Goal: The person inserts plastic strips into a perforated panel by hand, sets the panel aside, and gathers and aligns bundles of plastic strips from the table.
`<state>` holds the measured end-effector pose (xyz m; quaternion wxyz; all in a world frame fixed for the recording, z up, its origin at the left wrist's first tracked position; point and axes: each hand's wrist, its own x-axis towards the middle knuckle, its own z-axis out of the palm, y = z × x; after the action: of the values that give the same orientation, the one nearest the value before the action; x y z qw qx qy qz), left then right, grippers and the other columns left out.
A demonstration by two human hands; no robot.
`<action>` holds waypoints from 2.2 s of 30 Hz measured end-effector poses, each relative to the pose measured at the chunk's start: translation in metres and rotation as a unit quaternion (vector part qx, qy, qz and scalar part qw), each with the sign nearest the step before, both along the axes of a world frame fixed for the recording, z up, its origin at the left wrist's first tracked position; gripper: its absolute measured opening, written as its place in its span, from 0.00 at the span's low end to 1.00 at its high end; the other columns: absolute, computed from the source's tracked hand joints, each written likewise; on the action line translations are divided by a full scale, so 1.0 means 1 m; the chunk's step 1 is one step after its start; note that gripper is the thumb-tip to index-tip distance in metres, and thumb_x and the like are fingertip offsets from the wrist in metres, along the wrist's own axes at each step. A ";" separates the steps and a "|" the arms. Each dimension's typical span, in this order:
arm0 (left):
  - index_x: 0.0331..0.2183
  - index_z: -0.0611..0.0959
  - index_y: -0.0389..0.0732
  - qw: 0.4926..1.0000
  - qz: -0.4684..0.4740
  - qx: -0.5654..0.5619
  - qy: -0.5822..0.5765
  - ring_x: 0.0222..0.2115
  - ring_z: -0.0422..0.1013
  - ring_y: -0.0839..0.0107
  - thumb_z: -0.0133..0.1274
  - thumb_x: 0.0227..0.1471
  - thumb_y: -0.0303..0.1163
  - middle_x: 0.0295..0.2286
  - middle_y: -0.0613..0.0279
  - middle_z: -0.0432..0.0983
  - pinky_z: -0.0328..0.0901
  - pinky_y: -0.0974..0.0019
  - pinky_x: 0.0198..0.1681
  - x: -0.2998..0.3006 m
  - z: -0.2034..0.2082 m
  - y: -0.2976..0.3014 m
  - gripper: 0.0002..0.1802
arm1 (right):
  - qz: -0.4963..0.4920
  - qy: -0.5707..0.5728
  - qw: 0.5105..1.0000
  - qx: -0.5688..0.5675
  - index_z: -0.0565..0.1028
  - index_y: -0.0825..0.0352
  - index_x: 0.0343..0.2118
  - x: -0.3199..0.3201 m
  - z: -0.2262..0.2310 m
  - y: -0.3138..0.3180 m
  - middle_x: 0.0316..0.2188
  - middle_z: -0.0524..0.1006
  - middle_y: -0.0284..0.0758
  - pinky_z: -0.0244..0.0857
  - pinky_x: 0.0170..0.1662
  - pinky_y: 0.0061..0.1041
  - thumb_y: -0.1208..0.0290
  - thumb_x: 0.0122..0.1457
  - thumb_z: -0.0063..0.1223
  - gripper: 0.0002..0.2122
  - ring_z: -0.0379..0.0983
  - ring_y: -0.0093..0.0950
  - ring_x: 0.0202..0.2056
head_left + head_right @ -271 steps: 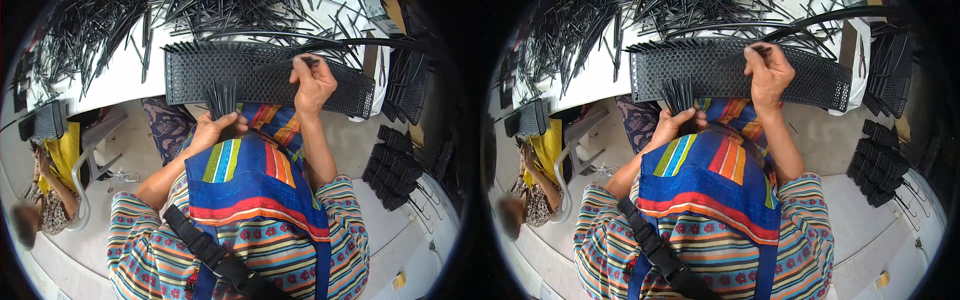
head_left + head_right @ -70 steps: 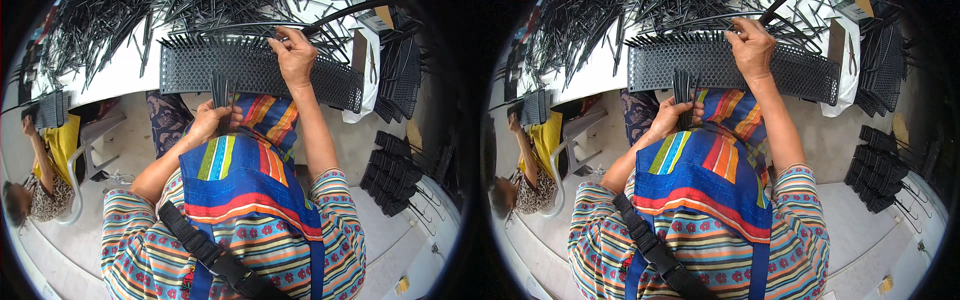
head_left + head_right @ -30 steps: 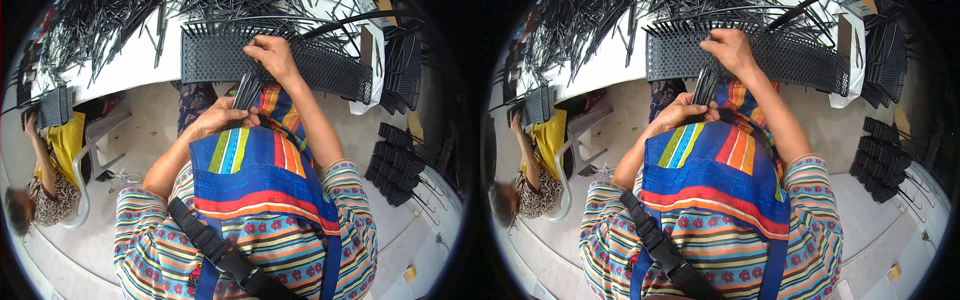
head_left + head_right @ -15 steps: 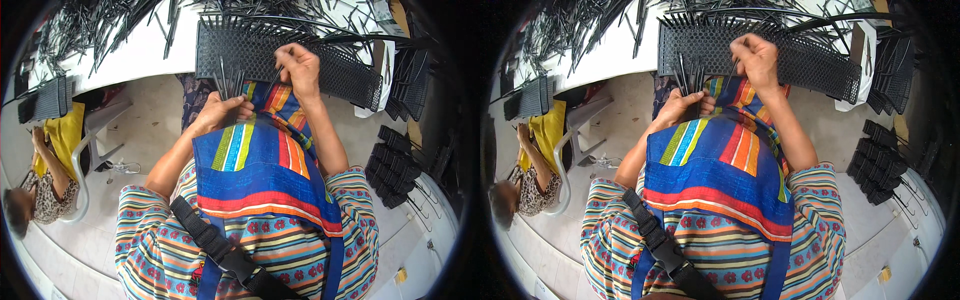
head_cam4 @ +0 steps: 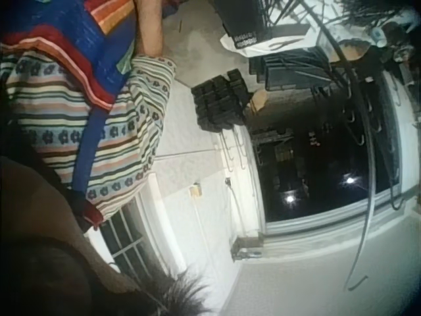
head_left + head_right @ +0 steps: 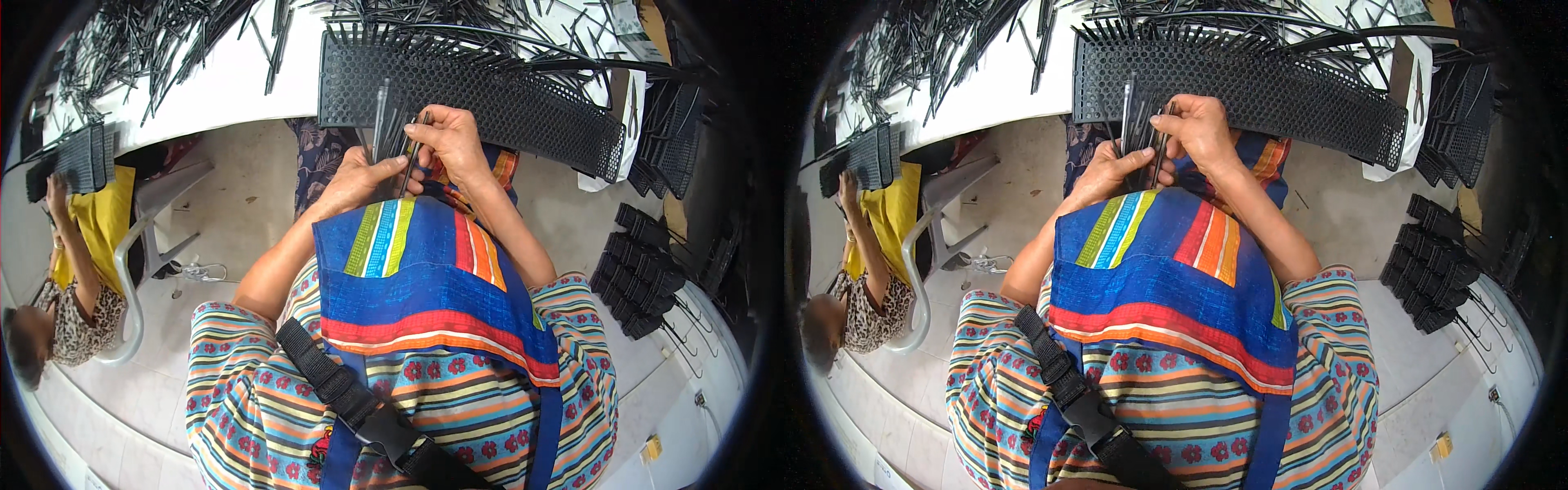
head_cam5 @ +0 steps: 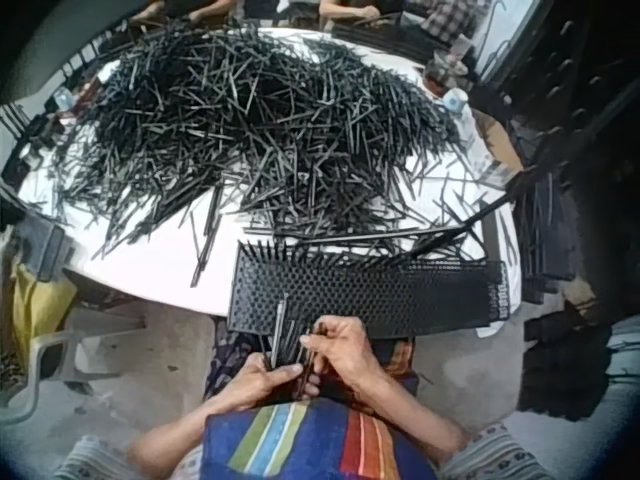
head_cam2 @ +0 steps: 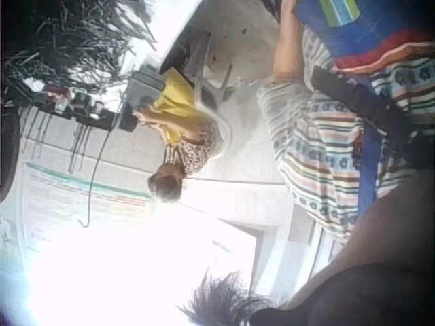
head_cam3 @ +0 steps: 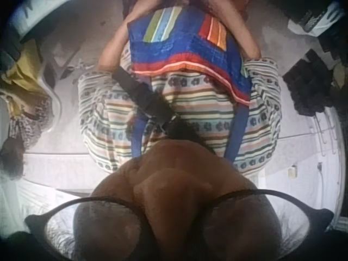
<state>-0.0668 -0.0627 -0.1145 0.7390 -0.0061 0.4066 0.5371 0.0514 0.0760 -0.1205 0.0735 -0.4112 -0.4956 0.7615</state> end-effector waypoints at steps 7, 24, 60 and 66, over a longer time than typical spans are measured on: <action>0.40 0.79 0.32 0.999 0.040 -0.032 -0.019 0.27 0.78 0.65 0.50 0.59 0.31 0.30 0.52 0.80 0.75 0.62 0.32 -0.001 -0.003 -0.004 0.12 | -0.040 0.019 0.999 0.009 0.75 0.67 0.21 -0.002 -0.001 -0.005 0.16 0.75 0.29 0.55 0.12 0.12 0.77 0.53 0.60 0.07 0.64 0.14 0.10; 0.46 0.74 0.31 0.999 0.029 0.032 -0.017 0.34 0.77 0.59 0.46 0.61 0.32 0.37 0.45 0.78 0.73 0.60 0.38 -0.003 0.001 -0.006 0.16 | -0.063 0.067 0.992 0.092 0.76 0.69 0.26 -0.014 0.018 -0.005 0.17 0.75 0.29 0.54 0.13 0.11 0.79 0.53 0.61 0.04 0.65 0.12 0.12; 0.43 0.77 0.29 0.997 -0.016 0.061 0.048 0.27 0.78 0.68 0.55 0.52 0.21 0.31 0.48 0.80 0.74 0.68 0.33 -0.008 0.019 -0.014 0.14 | -0.099 0.069 0.977 0.178 0.79 0.72 0.37 0.028 0.004 -0.003 0.26 0.79 0.35 0.64 0.29 0.15 0.68 0.63 0.48 0.12 0.71 0.17 0.24; 0.41 0.78 0.27 0.996 0.053 -0.052 -0.042 0.26 0.78 0.66 0.54 0.53 0.20 0.29 0.48 0.80 0.75 0.65 0.30 -0.013 -0.009 -0.014 0.12 | -0.026 -0.016 0.988 0.153 0.79 0.72 0.36 0.016 0.004 -0.004 0.22 0.78 0.32 0.59 0.18 0.11 0.68 0.60 0.54 0.11 0.68 0.14 0.16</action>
<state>-0.0802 -0.0767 -0.1236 0.7247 -0.0881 0.4019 0.5527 0.0671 0.0720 -0.1166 0.1475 -0.4205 -0.5964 0.6676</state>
